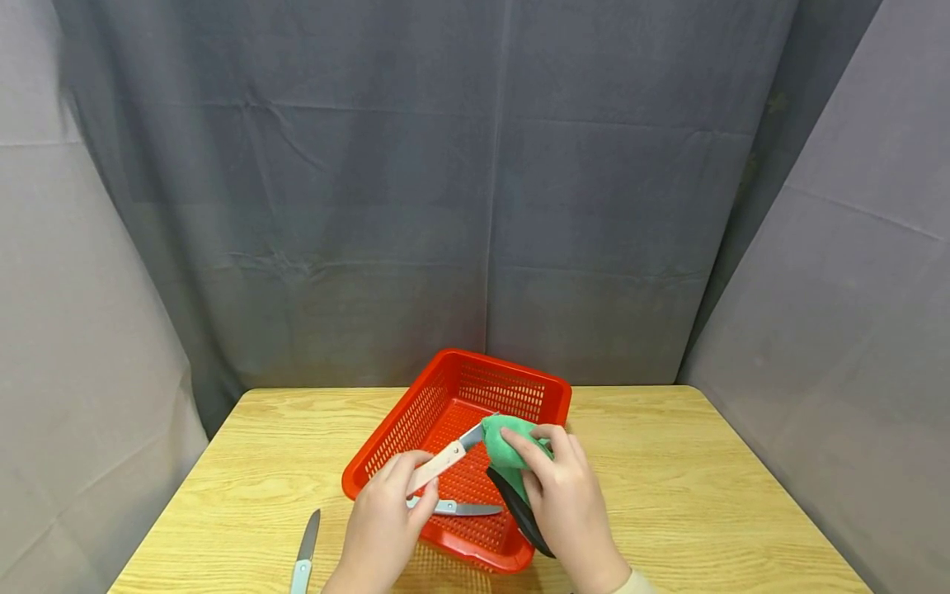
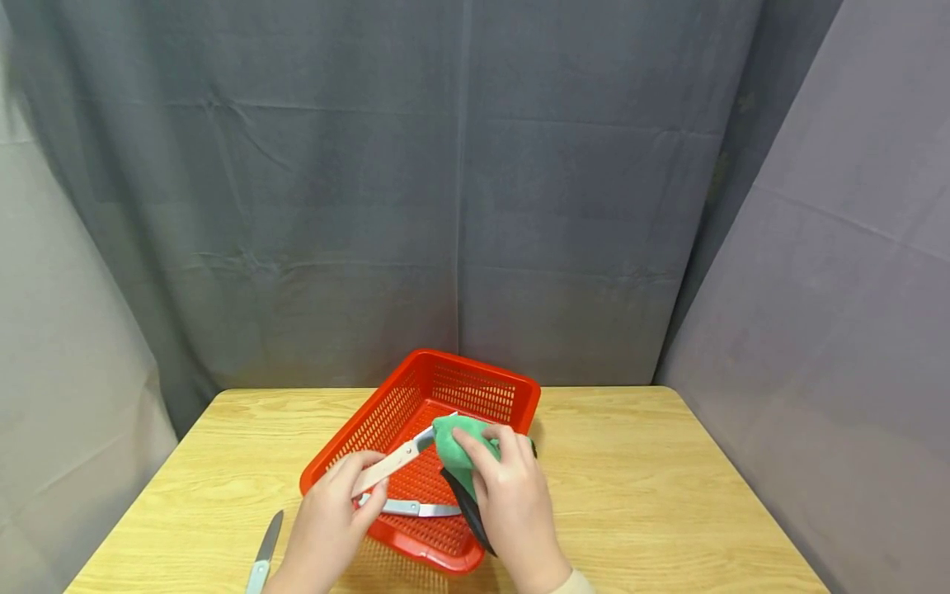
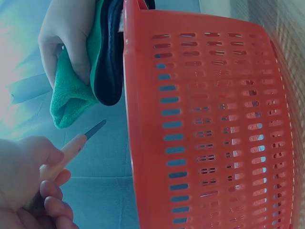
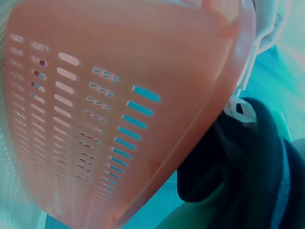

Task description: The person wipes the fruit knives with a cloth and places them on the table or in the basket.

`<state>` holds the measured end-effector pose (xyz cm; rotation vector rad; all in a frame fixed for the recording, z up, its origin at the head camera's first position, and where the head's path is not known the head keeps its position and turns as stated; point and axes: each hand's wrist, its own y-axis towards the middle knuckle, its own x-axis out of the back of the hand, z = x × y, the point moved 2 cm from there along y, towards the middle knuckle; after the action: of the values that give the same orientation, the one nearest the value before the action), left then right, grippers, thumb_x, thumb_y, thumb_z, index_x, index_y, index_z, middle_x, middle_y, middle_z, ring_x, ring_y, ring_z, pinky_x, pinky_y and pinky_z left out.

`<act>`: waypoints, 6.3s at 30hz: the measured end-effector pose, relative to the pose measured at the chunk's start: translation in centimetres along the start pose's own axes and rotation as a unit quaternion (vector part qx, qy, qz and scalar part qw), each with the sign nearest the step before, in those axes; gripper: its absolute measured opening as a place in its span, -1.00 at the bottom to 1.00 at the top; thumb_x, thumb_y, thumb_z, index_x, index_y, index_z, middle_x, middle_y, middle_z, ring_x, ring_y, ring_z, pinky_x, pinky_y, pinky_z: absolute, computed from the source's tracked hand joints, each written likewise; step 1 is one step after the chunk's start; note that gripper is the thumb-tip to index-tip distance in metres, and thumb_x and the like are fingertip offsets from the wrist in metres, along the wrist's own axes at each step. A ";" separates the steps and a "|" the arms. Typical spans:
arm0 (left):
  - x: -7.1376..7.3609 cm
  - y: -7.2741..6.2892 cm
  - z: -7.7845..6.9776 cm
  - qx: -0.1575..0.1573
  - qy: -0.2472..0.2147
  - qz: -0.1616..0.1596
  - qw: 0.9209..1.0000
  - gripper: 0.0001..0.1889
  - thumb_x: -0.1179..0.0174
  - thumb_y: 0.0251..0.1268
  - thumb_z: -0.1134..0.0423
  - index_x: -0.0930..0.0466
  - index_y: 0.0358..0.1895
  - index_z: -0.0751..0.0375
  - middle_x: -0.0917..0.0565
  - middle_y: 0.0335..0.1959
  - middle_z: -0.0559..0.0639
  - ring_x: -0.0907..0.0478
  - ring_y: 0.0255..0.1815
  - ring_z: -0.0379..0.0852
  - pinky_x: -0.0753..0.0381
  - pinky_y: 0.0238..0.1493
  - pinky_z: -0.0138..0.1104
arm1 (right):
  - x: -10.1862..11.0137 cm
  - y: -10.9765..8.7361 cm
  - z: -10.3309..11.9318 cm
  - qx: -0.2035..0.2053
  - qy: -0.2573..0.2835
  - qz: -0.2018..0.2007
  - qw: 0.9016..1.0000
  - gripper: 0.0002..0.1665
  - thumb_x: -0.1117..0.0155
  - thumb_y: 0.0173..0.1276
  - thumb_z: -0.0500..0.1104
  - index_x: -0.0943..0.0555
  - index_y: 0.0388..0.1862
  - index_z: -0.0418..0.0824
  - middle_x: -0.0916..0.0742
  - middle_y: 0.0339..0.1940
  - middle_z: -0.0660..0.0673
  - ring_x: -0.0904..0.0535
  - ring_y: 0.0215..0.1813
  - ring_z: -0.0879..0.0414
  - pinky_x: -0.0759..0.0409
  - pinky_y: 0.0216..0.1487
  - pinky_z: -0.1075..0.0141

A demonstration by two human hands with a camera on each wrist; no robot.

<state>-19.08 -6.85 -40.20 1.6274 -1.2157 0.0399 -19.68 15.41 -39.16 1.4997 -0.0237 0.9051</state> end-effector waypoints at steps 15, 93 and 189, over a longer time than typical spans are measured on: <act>-0.1 0.0 0.0 -0.008 -0.008 0.003 1.000 -0.66 -0.48 0.04 0.38 -0.68 -0.07 0.07 -0.70 -0.27 -0.18 -0.50 -0.39 -0.31 -0.55 -0.35 -0.37 | -0.5 -0.3 0.8 0.026 0.027 0.048 0.998 -0.24 -0.59 -0.04 -0.49 -0.75 0.13 0.09 -0.64 -0.04 -0.09 -0.52 -0.16 0.10 -0.66 -0.27 0.26; 0.3 0.0 -0.4 0.011 0.003 -0.001 1.000 -0.67 -0.50 -0.01 0.36 -0.62 -0.15 0.11 -0.53 -0.50 -0.16 -0.27 -0.57 -0.39 -0.28 -0.56 -0.50 | 0.2 -0.2 1.2 0.024 0.010 0.017 1.000 -0.20 -0.56 -0.08 -0.50 -0.73 0.15 0.09 -0.65 -0.08 -0.12 -0.57 -0.13 -0.01 -0.68 -0.24 0.16; 0.3 0.4 0.4 0.159 -0.107 0.133 0.972 -0.77 -0.09 0.60 0.11 -0.66 -0.22 0.10 -0.42 -0.61 -0.19 -0.21 -0.65 -0.35 -0.31 -0.59 -0.43 | -0.2 -0.1 -0.9 -0.071 -0.016 -0.006 0.997 -0.29 -0.57 -0.03 -0.52 -0.74 0.12 -0.03 -0.61 -0.12 -0.19 -0.52 -0.22 -0.02 -0.66 -0.28 0.13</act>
<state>-19.50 -7.32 -39.93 1.7634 -1.6573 0.2443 -20.21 16.08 -39.44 1.3813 -0.1015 0.8521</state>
